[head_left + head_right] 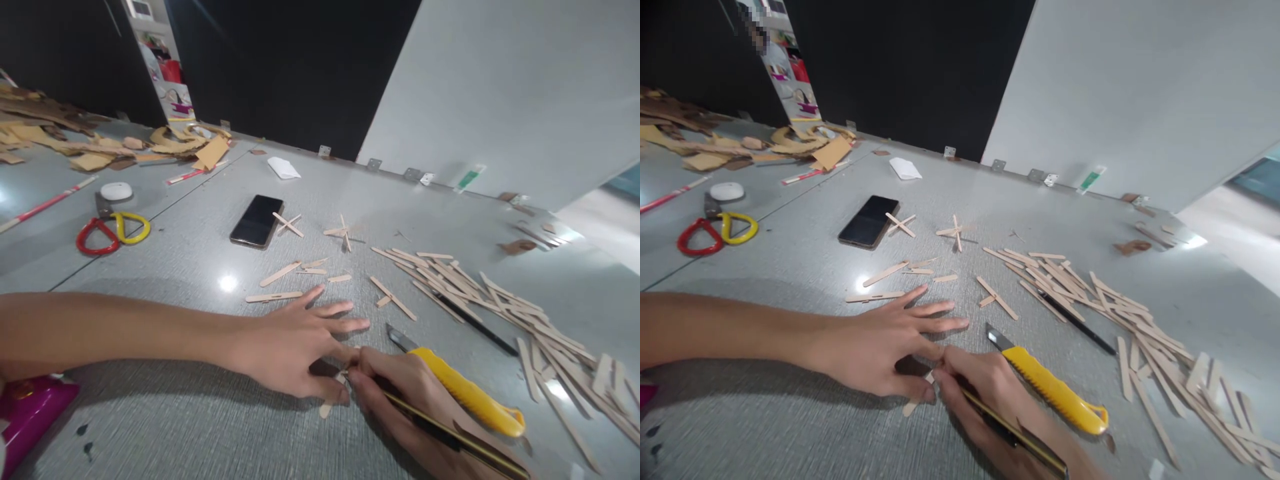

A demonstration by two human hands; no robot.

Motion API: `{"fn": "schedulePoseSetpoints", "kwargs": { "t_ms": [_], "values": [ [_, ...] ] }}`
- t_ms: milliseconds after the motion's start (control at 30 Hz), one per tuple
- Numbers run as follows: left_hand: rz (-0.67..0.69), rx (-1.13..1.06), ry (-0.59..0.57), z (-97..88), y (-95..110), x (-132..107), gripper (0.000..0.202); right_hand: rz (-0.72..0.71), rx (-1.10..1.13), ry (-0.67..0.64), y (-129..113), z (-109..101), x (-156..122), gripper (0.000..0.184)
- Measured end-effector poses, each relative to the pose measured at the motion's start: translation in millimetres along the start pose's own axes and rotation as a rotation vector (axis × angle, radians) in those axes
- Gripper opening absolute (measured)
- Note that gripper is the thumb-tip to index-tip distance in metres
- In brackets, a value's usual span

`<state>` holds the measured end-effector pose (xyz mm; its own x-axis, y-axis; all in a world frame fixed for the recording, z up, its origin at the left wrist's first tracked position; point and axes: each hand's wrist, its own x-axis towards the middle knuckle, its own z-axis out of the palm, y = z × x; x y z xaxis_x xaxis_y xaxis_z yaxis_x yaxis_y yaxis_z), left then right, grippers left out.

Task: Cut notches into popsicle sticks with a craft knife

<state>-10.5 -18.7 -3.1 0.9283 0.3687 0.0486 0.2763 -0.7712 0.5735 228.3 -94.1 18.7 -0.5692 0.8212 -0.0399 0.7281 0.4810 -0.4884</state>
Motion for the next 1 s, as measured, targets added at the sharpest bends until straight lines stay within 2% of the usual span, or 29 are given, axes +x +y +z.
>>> {"fn": "schedulePoseSetpoints", "kwargs": {
  "t_ms": [100, 200, 400, 567, 667, 1000],
  "values": [
    [-0.011, 0.009, -0.006, 0.4, 0.3, -0.1, 0.043, -0.05, -0.033, 0.036, -0.8, -3.4, 0.7, 0.027],
    [-0.018, 0.009, -0.019, -0.3, 0.7, -0.5, 0.045, -0.057, -0.005, -0.01, -1.2, -6.7, 2.1, 0.028],
    [-0.003, -0.005, -0.014, -1.4, 0.9, -0.3, 0.044, 0.079, 0.074, -0.118, -0.2, -6.5, 4.1, 0.037],
    [-0.019, 0.003, -0.023, -0.9, 2.4, 0.8, 0.047, 0.062, 0.062, -0.127, -2.0, -8.4, 4.9, 0.036],
    [-0.012, -0.003, -0.013, -0.1, 2.3, 0.6, 0.049, 0.103, 0.065, -0.15, -2.6, -9.4, 4.5, 0.04],
    [0.007, -0.008, 0.006, 2.5, 0.4, 0.4, 0.044, 0.135, 0.216, -0.163, 0.3, -5.5, 3.3, 0.045]
  ]
}}
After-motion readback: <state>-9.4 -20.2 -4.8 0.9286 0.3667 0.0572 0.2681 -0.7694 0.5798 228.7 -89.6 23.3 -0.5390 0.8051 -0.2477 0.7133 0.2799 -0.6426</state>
